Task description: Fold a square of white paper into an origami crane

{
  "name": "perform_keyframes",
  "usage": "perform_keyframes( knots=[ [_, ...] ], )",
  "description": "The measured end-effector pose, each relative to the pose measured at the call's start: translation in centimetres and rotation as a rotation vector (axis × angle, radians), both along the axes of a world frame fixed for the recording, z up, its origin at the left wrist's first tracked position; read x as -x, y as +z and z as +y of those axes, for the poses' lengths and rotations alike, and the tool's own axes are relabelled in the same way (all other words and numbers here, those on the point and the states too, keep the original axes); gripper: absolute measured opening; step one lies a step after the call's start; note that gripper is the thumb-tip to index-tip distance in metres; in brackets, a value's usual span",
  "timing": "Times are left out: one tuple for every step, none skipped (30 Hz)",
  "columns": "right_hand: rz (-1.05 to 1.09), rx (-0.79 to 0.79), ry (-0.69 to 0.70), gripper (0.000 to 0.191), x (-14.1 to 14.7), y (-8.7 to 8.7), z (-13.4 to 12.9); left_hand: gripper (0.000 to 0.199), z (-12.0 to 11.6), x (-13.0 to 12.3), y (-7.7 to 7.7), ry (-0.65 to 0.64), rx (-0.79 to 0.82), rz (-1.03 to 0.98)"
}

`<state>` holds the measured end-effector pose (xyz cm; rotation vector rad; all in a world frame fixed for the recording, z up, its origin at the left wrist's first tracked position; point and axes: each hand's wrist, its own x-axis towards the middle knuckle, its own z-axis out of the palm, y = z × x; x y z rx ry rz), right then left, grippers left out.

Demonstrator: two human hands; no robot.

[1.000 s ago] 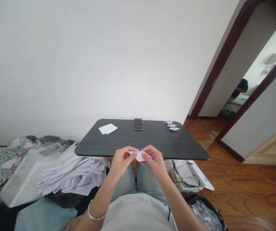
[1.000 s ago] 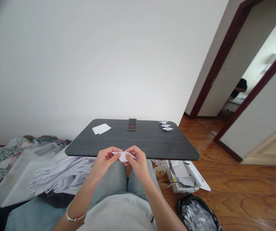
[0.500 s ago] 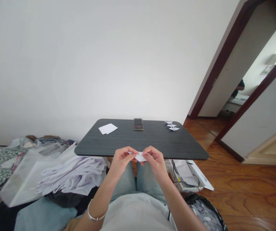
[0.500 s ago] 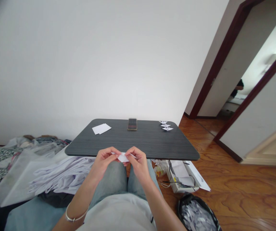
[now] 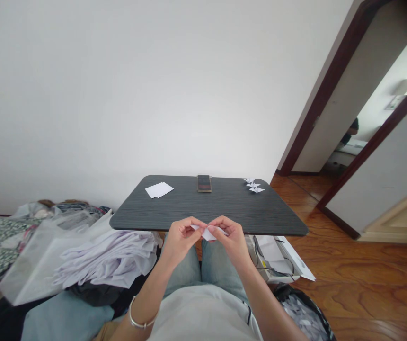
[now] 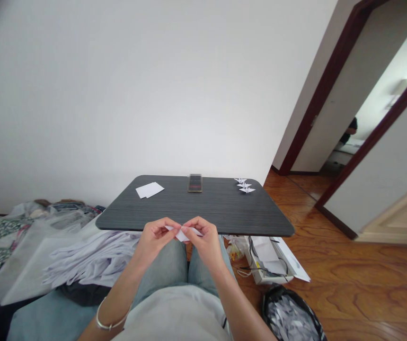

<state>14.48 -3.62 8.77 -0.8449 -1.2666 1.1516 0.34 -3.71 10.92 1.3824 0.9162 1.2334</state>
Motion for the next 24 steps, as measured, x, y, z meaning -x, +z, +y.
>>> perform_keyframes(
  knots=[
    [0.000, -0.004, 0.001, 0.019, -0.01, -0.08, 0.03, 0.014, 0.02, -0.05, 0.00, 0.012, 0.001, 0.000],
    [-0.001, -0.008, 0.003, 0.019, -0.02, -0.16, 0.05, 0.015, 0.03, -0.08, 0.01, 0.027, 0.003, 0.001],
    [-0.004, -0.012, 0.005, 0.019, -0.02, -0.22, 0.06, 0.016, 0.05, -0.11, 0.02, 0.037, 0.004, 0.002],
    [-0.008, -0.016, 0.008, 0.019, -0.03, -0.28, 0.04, 0.016, 0.07, -0.11, 0.04, 0.043, 0.008, 0.001],
    [-0.011, -0.018, 0.012, 0.018, -0.02, -0.31, 0.02, 0.016, 0.07, -0.10, 0.05, 0.046, 0.015, -0.003],
    [-0.012, -0.019, 0.017, 0.018, -0.02, -0.32, -0.01, 0.017, 0.07, -0.09, 0.08, 0.046, 0.026, -0.011],
    [-0.012, -0.020, 0.019, 0.017, 0.00, -0.32, -0.05, 0.017, 0.04, -0.07, 0.10, 0.046, 0.036, -0.022],
    [-0.009, -0.020, 0.017, 0.016, 0.02, -0.29, -0.09, 0.017, 0.01, -0.06, 0.13, 0.046, 0.045, -0.030],
    [-0.003, -0.019, 0.015, 0.016, 0.05, -0.26, -0.13, 0.017, -0.03, -0.05, 0.16, 0.048, 0.054, -0.035],
    [0.006, -0.019, 0.012, 0.015, 0.09, -0.21, -0.18, 0.017, -0.08, -0.06, 0.19, 0.050, 0.062, -0.040],
    [0.019, -0.019, 0.009, 0.014, 0.13, -0.16, -0.23, 0.016, -0.13, -0.08, 0.22, 0.051, 0.068, -0.043],
    [0.034, -0.022, 0.007, 0.013, 0.18, -0.11, -0.28, 0.016, -0.18, -0.10, 0.26, 0.051, 0.074, -0.047],
    [0.052, -0.027, 0.007, 0.011, 0.22, -0.06, -0.32, 0.015, -0.21, -0.13, 0.28, 0.051, 0.077, -0.052],
    [0.070, -0.033, 0.005, 0.010, 0.26, -0.02, -0.36, 0.014, -0.24, -0.15, 0.31, 0.051, 0.078, -0.056],
    [0.086, -0.036, 0.004, 0.010, 0.27, 0.01, -0.38, 0.013, -0.24, -0.16, 0.33, 0.050, 0.076, -0.058],
    [0.099, -0.037, 0.003, 0.009, 0.27, 0.02, -0.39, 0.013, -0.23, -0.15, 0.34, 0.049, 0.070, -0.059],
    [0.109, -0.035, 0.003, 0.009, 0.25, 0.02, -0.39, 0.012, -0.20, -0.14, 0.35, 0.043, 0.059, -0.056],
    [0.114, -0.033, 0.005, 0.008, 0.22, 0.00, -0.37, 0.012, -0.15, -0.10, 0.36, 0.032, 0.044, -0.050],
    [0.116, -0.036, 0.006, 0.008, 0.17, -0.03, -0.34, 0.011, -0.08, -0.05, 0.35, 0.020, 0.028, -0.043],
    [0.113, -0.043, 0.005, 0.008, 0.12, -0.06, -0.31, 0.011, 0.00, 0.00, 0.33, 0.007, 0.012, -0.036],
    [0.107, -0.055, 0.001, 0.008, 0.07, -0.08, -0.29, 0.011, 0.08, 0.05, 0.30, -0.002, -0.002, -0.030],
    [0.101, -0.069, -0.006, 0.007, 0.04, -0.10, -0.28, 0.011, 0.16, 0.10, 0.25, -0.008, -0.011, -0.026],
    [0.095, -0.083, -0.014, 0.007, 0.01, -0.11, -0.29, 0.010, 0.24, 0.14, 0.20, -0.009, -0.014, -0.026],
    [0.090, -0.094, -0.023, 0.006, 0.00, -0.10, -0.33, 0.010, 0.30, 0.16, 0.13, -0.006, -0.013, -0.033]
  ],
)
